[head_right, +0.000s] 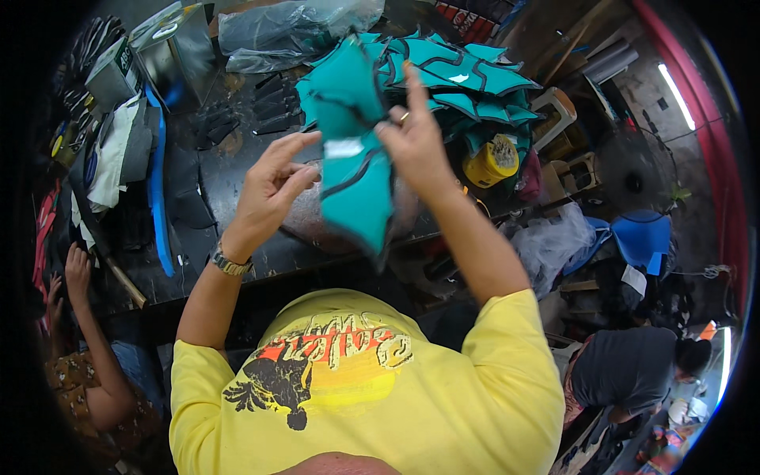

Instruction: The person repeatedly picks up teal-colored leather pieces and rubs their edges on a wooden block on the table. They handle the pieces one at a time, occasionally moving a small jar of paste aside, and continue the rubbing motion throughout the clip.

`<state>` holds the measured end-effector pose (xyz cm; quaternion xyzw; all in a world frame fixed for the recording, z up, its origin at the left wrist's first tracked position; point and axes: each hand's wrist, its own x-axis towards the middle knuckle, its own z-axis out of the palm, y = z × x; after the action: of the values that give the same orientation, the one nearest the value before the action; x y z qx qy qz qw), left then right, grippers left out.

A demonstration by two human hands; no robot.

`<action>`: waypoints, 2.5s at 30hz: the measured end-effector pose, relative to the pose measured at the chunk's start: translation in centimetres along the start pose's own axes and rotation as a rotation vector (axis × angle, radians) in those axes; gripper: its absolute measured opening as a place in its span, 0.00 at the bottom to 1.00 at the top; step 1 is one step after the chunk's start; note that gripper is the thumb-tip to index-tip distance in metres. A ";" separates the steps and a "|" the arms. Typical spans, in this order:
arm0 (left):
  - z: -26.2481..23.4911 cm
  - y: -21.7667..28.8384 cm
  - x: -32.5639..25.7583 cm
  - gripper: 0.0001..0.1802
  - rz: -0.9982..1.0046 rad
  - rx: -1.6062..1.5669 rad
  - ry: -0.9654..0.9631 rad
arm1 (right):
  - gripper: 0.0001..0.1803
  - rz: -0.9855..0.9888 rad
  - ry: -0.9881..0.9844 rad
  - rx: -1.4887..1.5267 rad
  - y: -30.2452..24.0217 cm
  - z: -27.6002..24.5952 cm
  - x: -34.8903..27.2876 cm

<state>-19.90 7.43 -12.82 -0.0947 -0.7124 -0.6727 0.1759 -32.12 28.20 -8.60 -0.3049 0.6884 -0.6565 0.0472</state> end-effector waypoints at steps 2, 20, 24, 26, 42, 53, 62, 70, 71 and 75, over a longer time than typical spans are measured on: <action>-1.4 -0.4 -0.5 0.21 -0.014 0.063 0.049 | 0.50 -0.003 0.042 -0.213 -1.2 -4.9 4.2; -8.0 -0.2 -8.9 0.15 -0.084 0.590 0.220 | 0.44 -0.162 0.284 -1.473 -2.1 -17.8 17.2; -10.7 0.2 -9.3 0.14 -0.104 0.676 0.396 | 0.31 -0.360 0.016 -0.695 -2.7 -10.6 12.3; -12.0 0.0 -9.1 0.13 -0.107 0.707 0.479 | 0.19 -0.376 -0.143 -0.772 -0.5 -6.4 8.4; -16.1 -1.6 -9.9 0.15 -0.237 0.861 0.581 | 0.30 -0.443 -0.226 -1.350 7.0 0.2 6.6; -17.0 -5.8 -4.8 0.45 -0.340 1.266 0.448 | 0.31 -0.381 -0.137 -1.467 7.8 2.2 2.2; -17.3 -3.6 -3.0 0.25 -0.684 1.270 0.267 | 0.26 -0.212 -0.179 -1.148 5.8 2.3 -1.4; -18.6 5.8 -8.8 0.36 -0.483 0.982 0.488 | 0.21 -0.095 -0.167 -0.560 6.0 1.7 -4.6; -17.7 6.2 -9.0 0.40 -0.344 0.816 0.514 | 0.21 -0.055 -0.147 -0.396 6.7 2.1 -4.9; -12.3 3.8 -8.6 0.46 -0.162 0.091 0.155 | 0.19 -0.063 -0.028 -0.157 9.7 3.4 -5.1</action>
<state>-9.06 -3.64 -12.19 0.0233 -0.7317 -0.6571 0.1796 -29.86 27.26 -19.79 -0.3383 0.7269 -0.5975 0.0123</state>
